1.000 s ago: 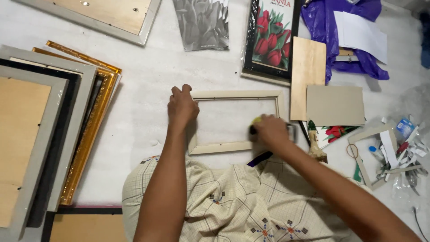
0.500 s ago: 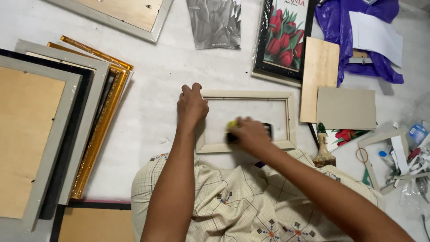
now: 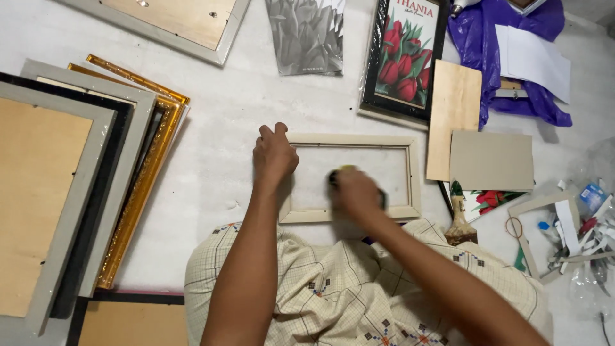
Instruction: Assembling a picture frame by cleaning the glass, inserting the backing, and securing the tabs
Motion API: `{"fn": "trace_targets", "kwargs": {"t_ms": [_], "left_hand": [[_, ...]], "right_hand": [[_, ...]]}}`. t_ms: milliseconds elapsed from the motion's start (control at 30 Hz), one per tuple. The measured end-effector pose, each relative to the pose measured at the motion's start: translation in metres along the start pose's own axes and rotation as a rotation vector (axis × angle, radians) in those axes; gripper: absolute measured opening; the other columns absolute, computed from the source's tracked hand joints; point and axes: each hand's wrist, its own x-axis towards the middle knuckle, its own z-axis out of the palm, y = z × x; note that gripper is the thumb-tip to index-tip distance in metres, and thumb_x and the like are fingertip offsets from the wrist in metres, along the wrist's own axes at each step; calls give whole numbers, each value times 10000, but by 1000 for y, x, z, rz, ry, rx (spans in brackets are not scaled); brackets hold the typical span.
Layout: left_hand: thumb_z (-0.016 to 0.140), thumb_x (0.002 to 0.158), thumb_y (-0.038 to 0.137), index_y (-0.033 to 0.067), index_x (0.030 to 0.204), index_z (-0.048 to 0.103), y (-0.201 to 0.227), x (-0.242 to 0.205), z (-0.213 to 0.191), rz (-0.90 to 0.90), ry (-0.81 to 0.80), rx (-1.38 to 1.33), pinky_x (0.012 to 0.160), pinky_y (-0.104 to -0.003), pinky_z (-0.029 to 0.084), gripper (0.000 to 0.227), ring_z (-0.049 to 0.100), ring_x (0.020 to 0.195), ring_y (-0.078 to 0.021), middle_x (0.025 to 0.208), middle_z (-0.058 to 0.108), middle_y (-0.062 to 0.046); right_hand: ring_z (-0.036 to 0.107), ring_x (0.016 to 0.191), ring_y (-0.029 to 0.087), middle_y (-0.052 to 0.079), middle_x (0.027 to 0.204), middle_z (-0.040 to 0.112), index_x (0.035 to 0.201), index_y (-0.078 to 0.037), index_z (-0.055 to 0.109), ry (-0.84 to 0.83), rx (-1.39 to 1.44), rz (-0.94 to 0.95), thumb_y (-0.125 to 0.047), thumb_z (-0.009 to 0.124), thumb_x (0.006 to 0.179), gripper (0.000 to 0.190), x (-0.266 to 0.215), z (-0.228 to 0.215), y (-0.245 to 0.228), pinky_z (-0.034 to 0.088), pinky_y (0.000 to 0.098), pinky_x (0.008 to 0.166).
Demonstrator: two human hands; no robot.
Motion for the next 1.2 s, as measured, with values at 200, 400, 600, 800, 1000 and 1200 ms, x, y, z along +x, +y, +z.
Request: {"fn": "trace_targets", "kwargs": {"t_ms": [200,400,600,800,1000,1200], "left_hand": [[729,887,197,81,1299,532,-2,-2,-3,-1,-7,-12,980,-591,502,471,593,1159,-511,1200,492,-202],[742,861,198,82,1317,538,0,-1,-8,-10,-11,-23,987,-586,507,513,594,1168,-505,1214,494,-205],[711,863,180,59,1325,523,3,-3,-4,-19,-17,2,1016,-589,489,513,573,1197,-515,1236,492,-229],[704,862,183,68,1341,519,5,3,1,-60,-48,28,1021,-579,489,527,577,1204,-505,1257,493,-227],[715,848,189,74,1323,527,6,0,-9,-42,-40,5,1020,-580,491,523,567,1209,-520,1245,489,-227],[714,847,209,89,1337,531,8,-6,-16,-45,-54,-16,1039,-569,488,536,565,1233,-498,1258,488,-205]], "right_hand": [[709,741,364,140,922,602,1110,-12,674,287,-13,-308,-101,585,829,308,14,-11,-65,554,443,527],[700,974,416,172,1120,638,1206,-212,700,45,33,-122,-181,603,878,343,-7,-15,27,590,502,693],[731,822,381,157,941,636,1120,-102,739,-15,-88,167,-155,621,840,308,-18,-24,100,599,494,672],[736,736,411,179,798,641,982,70,628,94,25,202,-103,542,884,217,8,-2,9,603,521,622],[674,668,382,122,809,533,987,9,641,317,137,-109,-123,602,819,217,42,12,-78,576,499,508],[687,1006,508,332,1246,600,1218,-102,687,76,169,-69,-204,628,867,371,23,-25,-43,595,564,724]]}}
